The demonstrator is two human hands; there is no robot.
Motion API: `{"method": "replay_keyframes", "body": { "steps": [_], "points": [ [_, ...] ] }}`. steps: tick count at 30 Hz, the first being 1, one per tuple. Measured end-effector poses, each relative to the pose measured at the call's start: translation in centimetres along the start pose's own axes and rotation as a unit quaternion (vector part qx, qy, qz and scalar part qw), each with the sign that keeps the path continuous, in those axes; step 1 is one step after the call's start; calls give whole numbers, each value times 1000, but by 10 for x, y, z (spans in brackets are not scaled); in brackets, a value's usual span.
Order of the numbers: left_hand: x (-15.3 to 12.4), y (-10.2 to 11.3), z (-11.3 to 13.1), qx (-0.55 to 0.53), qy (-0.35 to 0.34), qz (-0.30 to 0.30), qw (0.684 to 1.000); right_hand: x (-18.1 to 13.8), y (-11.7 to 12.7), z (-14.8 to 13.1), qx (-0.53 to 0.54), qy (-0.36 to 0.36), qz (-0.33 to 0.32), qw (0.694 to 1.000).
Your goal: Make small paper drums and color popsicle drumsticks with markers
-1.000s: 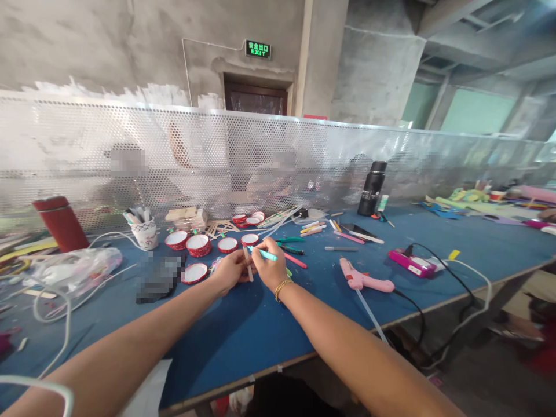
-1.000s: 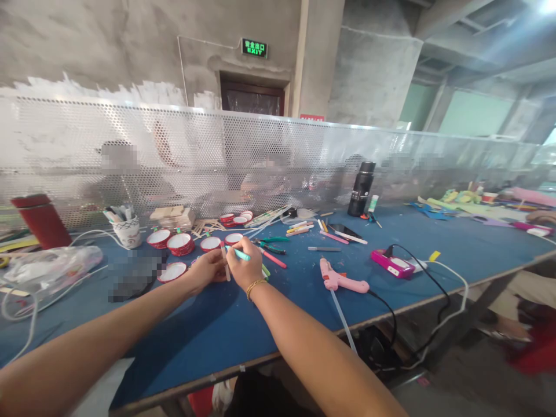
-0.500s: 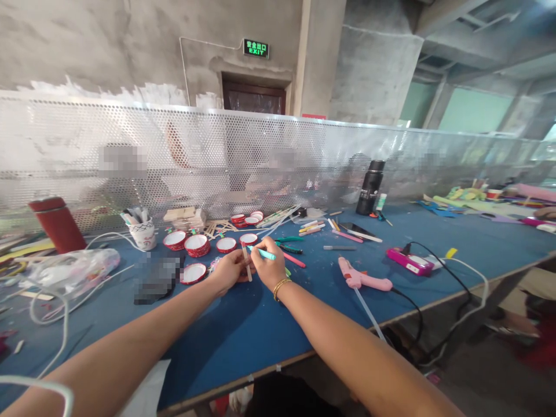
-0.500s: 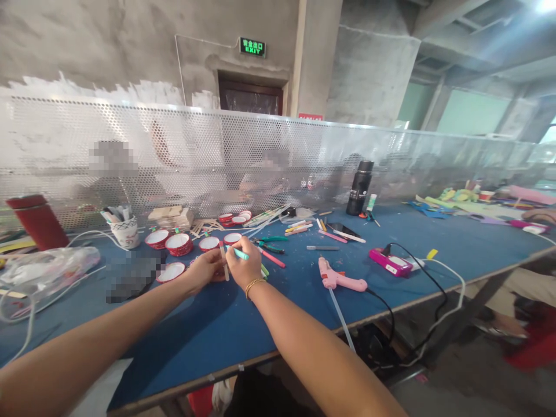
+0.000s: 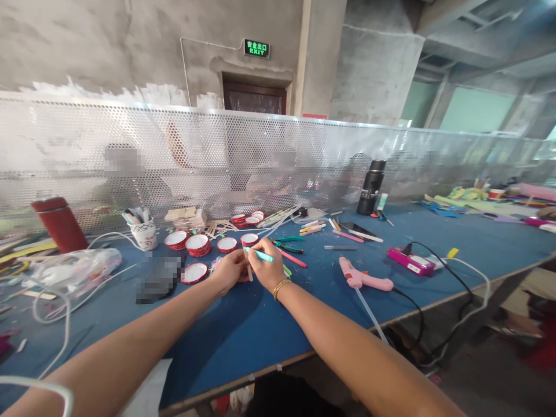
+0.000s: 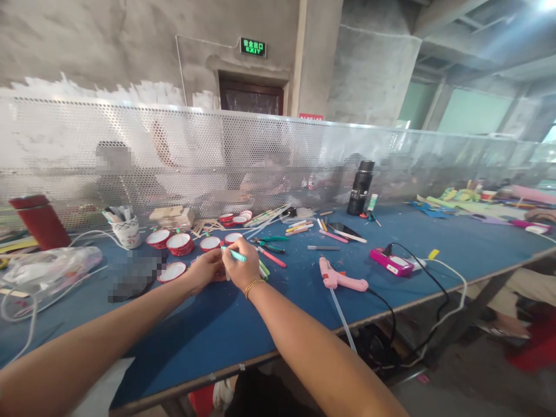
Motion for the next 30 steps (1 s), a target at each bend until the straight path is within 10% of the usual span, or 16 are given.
{"method": "replay_keyframes", "body": {
  "steps": [30],
  "points": [
    [-3,-3,5,-1,24,16,1000,2,4,5,-25,-23,31,999]
  ]
}}
Point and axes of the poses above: each hand's wrist, its own x-axis towards the middle knuckle, its own y-axis out of the back of the hand, z = x × y, the point moved 3 cm from there along x, towards the middle knuckle, and after that the axes turned 3 degrees about -y, right-handed, at the moved point
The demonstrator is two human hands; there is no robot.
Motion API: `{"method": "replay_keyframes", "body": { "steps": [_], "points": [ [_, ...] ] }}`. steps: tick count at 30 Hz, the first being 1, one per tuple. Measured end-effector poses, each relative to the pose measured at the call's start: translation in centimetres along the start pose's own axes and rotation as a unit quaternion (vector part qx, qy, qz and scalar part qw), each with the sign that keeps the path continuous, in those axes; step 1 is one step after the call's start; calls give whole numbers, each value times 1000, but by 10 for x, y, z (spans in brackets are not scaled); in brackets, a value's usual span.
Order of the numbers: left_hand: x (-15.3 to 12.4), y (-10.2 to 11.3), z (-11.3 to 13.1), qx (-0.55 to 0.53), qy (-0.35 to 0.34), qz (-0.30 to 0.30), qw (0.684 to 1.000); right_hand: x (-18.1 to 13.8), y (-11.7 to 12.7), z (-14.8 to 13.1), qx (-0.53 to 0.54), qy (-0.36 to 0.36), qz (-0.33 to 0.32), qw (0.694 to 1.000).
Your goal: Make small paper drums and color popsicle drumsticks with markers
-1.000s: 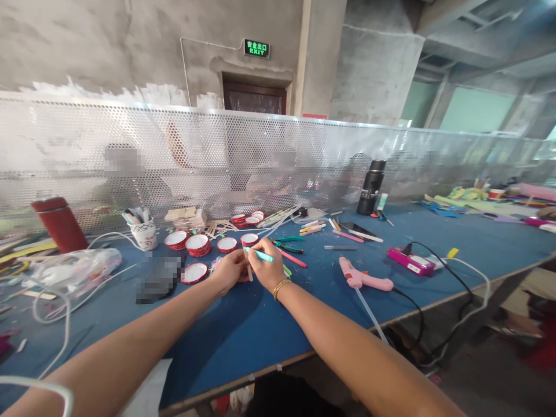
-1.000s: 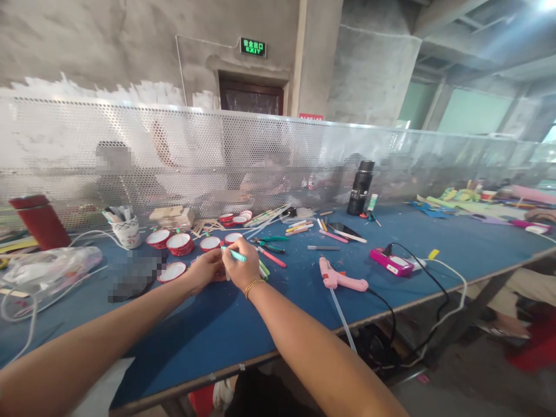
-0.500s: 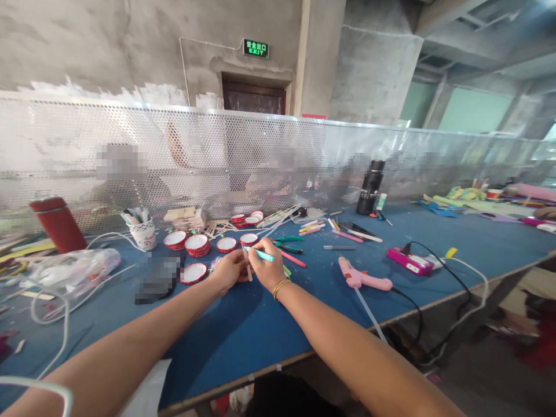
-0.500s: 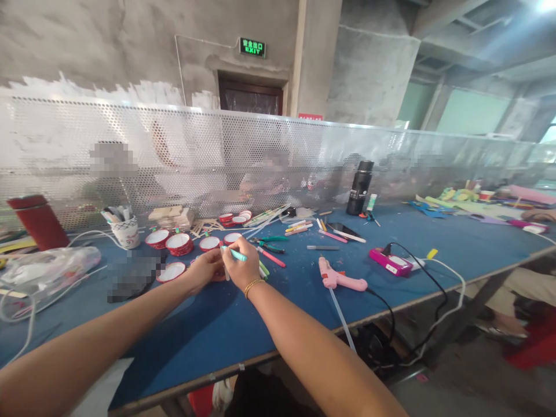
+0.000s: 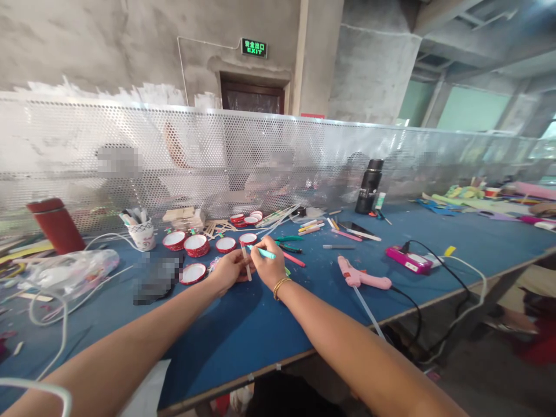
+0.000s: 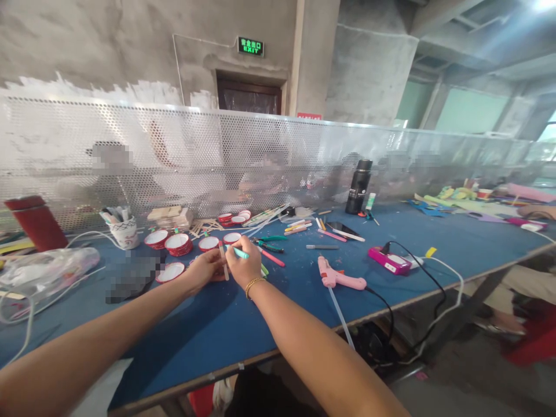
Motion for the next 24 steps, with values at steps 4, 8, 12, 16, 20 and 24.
{"method": "replay_keyframes", "body": {
  "steps": [4,8,12,16,20,24],
  "points": [
    [0,1,-1,-1,-11,-15,1000,-2,0,-5,9,17,-10,1000],
    [1,2,-2,-2,-25,-23,999,-4,-1,-7,9,20,-27,999],
    [1,2,-2,1,-27,-16,1000,-4,-2,-7,9,15,-28,999],
    [0,2,-1,4,-25,-18,1000,-2,-1,-6,11,18,-23,1000],
    [0,1,0,-2,-9,-10,1000,-1,0,-3,0,9,-7,1000],
    [0,1,0,-7,-6,-14,1000,-1,0,-3,3,3,-5,1000]
  ]
}}
Point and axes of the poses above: each hand's wrist, its own x-axis towards the middle knuckle, its own y-axis out of the back of the hand, z = x × y, the point moved 3 cm from there along x, towards the middle knuckle, and after that the axes turned 3 degrees about -y, right-handed, at the moved point
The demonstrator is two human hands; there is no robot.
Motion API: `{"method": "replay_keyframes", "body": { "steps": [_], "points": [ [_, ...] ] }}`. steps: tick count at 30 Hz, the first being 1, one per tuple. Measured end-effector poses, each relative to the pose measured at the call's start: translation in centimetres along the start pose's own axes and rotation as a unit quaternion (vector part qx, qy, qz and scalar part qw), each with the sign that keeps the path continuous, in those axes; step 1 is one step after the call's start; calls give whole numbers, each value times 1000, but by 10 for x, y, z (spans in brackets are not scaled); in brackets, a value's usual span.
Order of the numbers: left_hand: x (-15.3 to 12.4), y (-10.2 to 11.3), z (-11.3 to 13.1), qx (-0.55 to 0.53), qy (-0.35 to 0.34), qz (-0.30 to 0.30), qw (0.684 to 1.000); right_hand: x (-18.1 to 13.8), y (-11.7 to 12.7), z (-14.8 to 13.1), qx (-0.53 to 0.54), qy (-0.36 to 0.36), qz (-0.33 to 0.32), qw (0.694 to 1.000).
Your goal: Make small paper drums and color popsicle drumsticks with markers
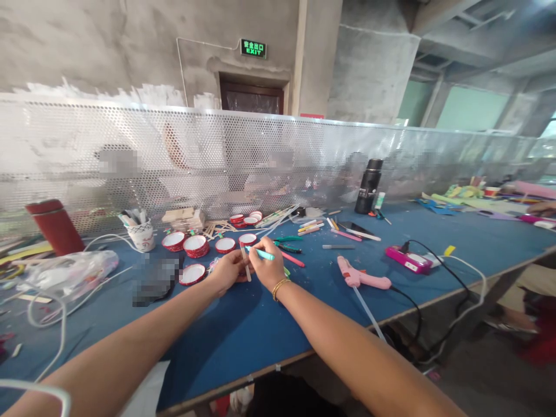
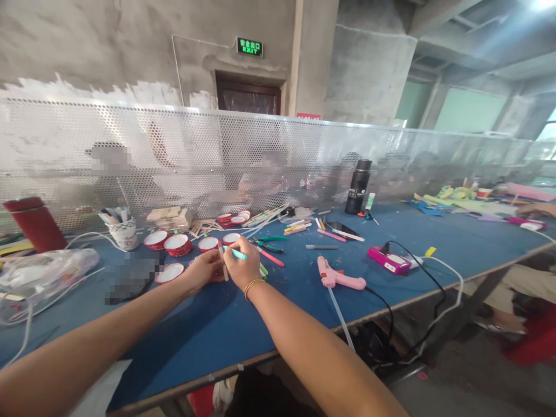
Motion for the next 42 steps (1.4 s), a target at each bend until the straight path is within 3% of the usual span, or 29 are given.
{"method": "replay_keyframes", "body": {
  "steps": [42],
  "points": [
    [0,-1,1,-3,5,4,1000,1,-1,1,-2,-6,-5,1000]
  ]
}}
Point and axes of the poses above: each hand's wrist, its own x-axis towards the middle knuckle, its own y-axis out of the back of the hand, z = x × y, the point moved 3 cm from there along x, towards the middle knuckle, and after that the axes turned 3 degrees about -y, right-handed, at the moved point
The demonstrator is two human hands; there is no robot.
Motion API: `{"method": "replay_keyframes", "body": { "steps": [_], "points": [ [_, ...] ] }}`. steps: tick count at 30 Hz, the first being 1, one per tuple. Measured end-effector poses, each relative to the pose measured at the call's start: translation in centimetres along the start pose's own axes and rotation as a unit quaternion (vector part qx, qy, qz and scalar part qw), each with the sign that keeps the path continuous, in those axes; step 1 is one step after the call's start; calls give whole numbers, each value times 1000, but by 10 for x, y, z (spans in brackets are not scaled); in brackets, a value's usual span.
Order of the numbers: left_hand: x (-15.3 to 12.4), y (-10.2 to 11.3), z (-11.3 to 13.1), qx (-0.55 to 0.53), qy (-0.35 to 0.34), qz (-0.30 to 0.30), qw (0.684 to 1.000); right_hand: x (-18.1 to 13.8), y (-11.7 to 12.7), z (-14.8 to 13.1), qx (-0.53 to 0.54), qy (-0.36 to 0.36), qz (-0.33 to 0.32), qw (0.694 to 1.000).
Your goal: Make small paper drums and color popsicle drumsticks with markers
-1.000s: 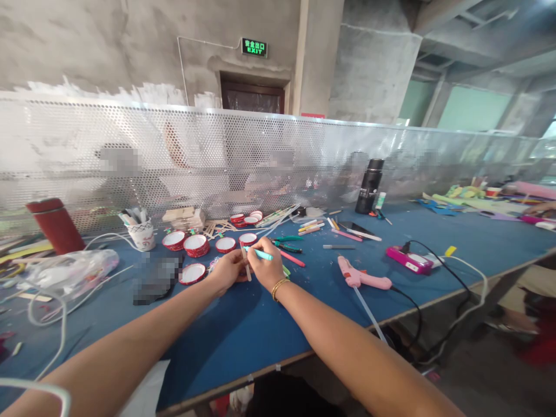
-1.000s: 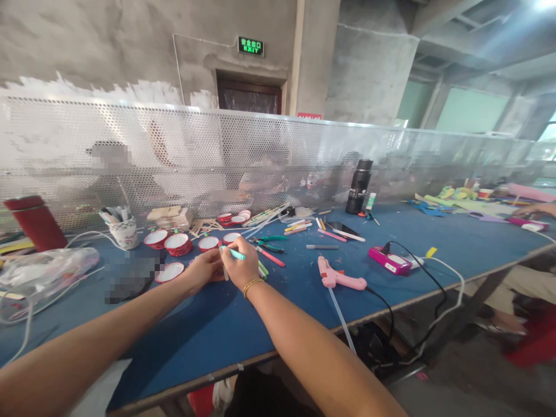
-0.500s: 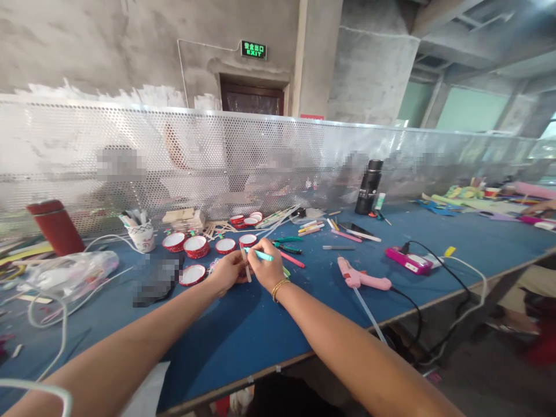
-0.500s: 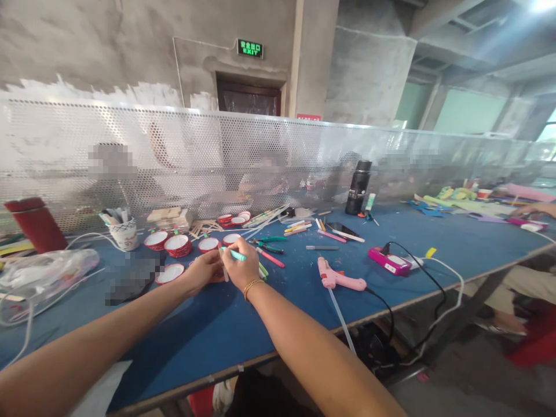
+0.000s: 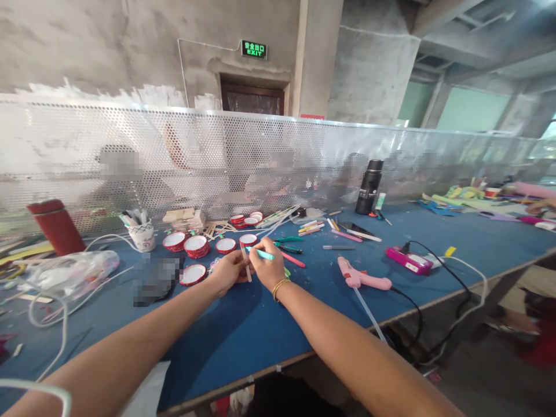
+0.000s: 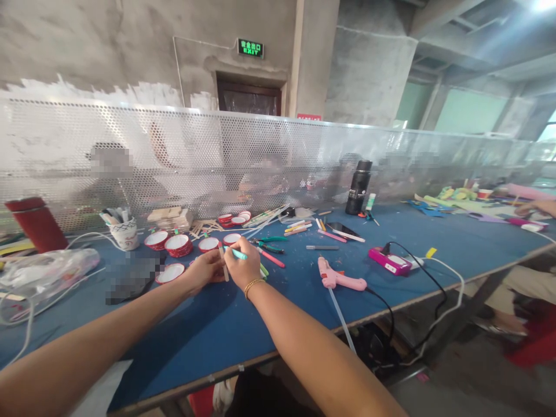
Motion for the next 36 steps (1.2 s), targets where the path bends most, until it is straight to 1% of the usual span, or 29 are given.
{"method": "replay_keyframes", "body": {
  "steps": [3,7,10,16,22,25,29,36],
  "points": [
    [1,1,-2,-1,-2,4,1000,0,1,0,6,-1,2,1000],
    [3,3,-4,6,-16,-4,1000,-2,0,-4,17,4,-12,1000],
    [4,3,-6,8,-14,-9,1000,-3,-1,-3,18,6,-21,1000],
    [5,4,-8,0,-4,-13,1000,0,-3,6,4,-9,2,1000],
    [4,4,-9,-3,-4,2,1000,-1,-2,7,24,-11,0,1000],
    [4,3,-10,-6,-5,-1,1000,-2,-2,7,39,-14,-3,999],
    [5,3,-13,-4,-5,-5,1000,-3,-2,6,52,-5,-15,999],
    [4,3,-14,5,0,9,1000,-6,-1,3,48,20,-20,998]
  ]
}}
Point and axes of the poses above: each hand's wrist, its own x-axis towards the middle knuckle, its own y-axis out of the back of the hand, z = x × y, the point moved 3 cm from there along x, towards the middle knuckle, and after that the axes turned 3 degrees about -y, right-handed, at the moved point
